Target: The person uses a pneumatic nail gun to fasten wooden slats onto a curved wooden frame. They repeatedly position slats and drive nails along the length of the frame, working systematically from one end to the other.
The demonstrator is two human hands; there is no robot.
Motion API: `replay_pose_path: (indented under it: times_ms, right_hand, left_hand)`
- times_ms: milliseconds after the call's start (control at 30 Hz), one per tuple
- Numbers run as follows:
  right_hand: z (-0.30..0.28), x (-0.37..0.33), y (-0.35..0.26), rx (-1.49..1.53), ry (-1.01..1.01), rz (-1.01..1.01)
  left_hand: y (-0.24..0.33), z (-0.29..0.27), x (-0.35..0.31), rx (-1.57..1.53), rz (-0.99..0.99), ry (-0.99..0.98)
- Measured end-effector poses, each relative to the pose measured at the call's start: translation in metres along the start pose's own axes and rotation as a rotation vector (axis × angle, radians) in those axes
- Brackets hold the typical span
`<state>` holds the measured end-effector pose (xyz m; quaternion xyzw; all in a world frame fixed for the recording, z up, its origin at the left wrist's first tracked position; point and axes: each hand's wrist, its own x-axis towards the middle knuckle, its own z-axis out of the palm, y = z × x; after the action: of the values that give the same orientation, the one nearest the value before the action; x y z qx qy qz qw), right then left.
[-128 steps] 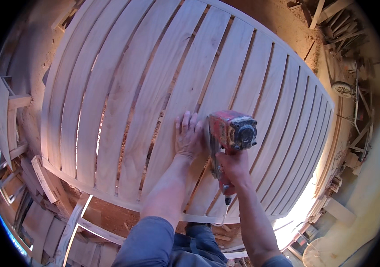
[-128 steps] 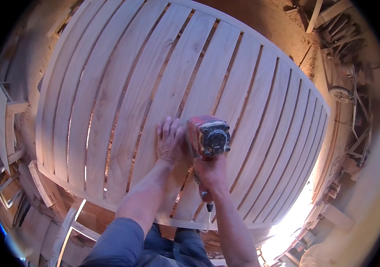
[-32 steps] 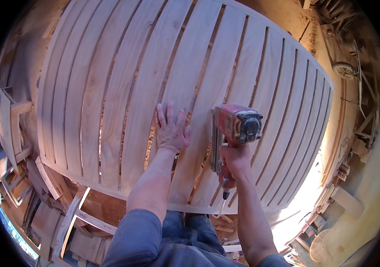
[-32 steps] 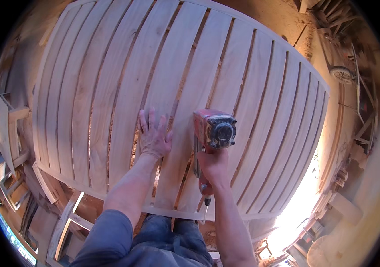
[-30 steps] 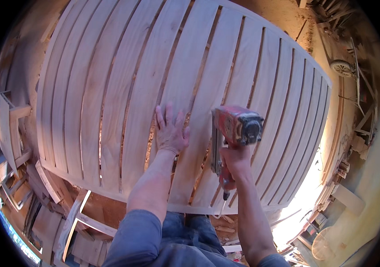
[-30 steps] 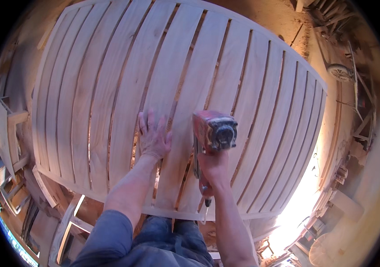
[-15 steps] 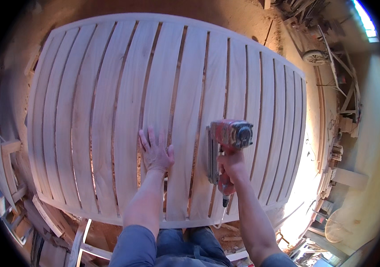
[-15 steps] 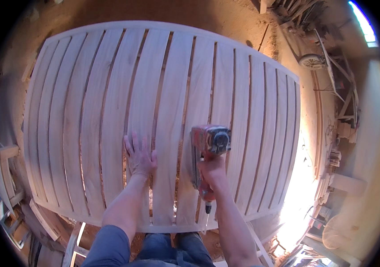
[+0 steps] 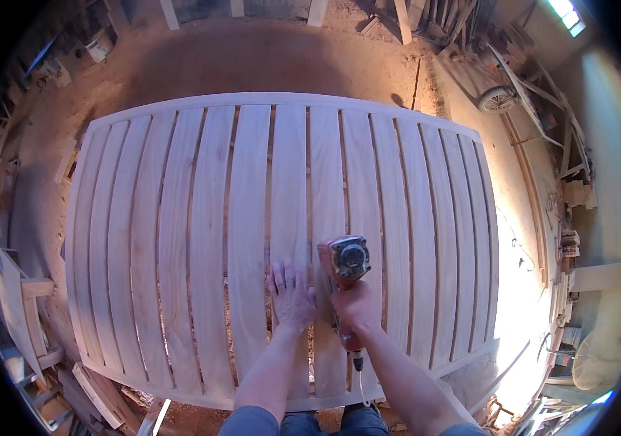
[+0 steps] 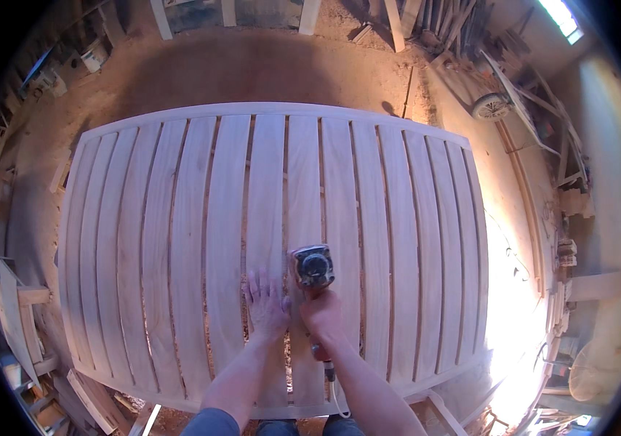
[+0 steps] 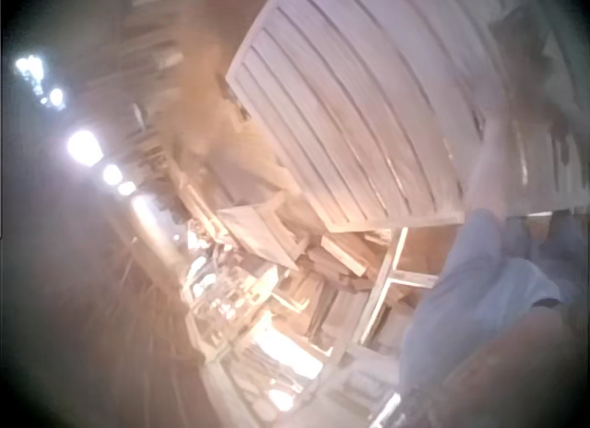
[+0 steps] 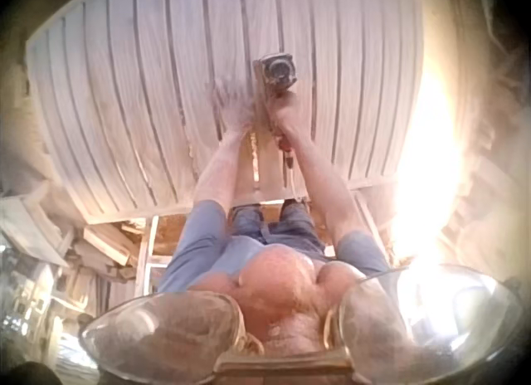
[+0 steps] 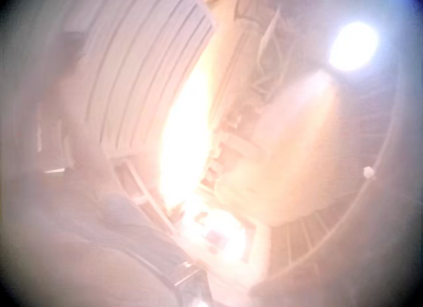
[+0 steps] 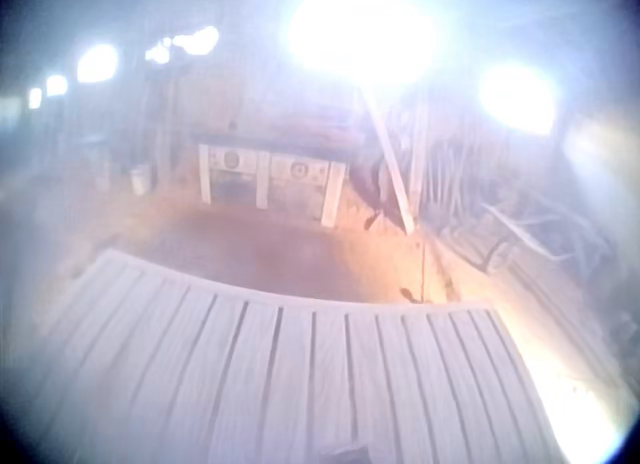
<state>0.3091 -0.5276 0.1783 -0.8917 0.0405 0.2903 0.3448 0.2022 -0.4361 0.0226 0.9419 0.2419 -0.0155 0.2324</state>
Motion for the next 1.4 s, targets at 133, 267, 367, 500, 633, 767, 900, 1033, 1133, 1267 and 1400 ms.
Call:
replay_pose_path:
  times_ms: [133,267,367,500,633,767,900,1033,1133,1267,1400]
  right_hand:
    - [0.009,-0.002,0.011,0.185,-0.058,-0.099]
    - [0.015,-0.002,0.021,0.204,-0.110,0.005]
    - [0.008,0.003,0.018,0.194,-0.130,0.037]
    - [-0.005,0.004,0.019,0.299,-0.155,-0.048]
    - [0.004,0.014,0.040,0.164,-0.115,0.000]
    - [0.001,0.010,0.029,0.246,-0.086,-0.044]
    - [-0.019,0.016,0.051,0.272,-0.100,-0.049]
    - [-0.033,0.030,0.067,0.208,-0.207,0.063]
    - [-0.036,0.023,0.053,0.224,-0.211,0.120]
    - [-0.031,0.015,0.050,0.227,-0.088,-0.065]
    - [-0.052,-0.003,0.067,0.267,-0.124,-0.002]
  left_hand:
    - [0.001,0.039,-0.004,0.258,0.001,0.078]
    - [0.008,0.033,-0.005,0.177,-0.010,0.088]
    - [0.009,0.033,-0.005,0.175,-0.023,0.116]
    - [0.002,0.039,-0.003,0.246,-0.010,0.149]
    - [0.017,0.036,0.000,0.206,0.009,0.165]
    - [0.006,0.033,-0.004,0.180,0.016,0.165]
    - [0.011,0.023,-0.003,0.143,0.012,0.167]
    - [0.013,0.022,-0.002,0.097,-0.012,0.167]
    - [0.011,0.023,-0.004,0.113,-0.019,0.182]
    - [0.018,0.015,-0.002,0.082,-0.022,0.152]
    - [0.016,0.018,-0.002,0.074,-0.036,0.149]
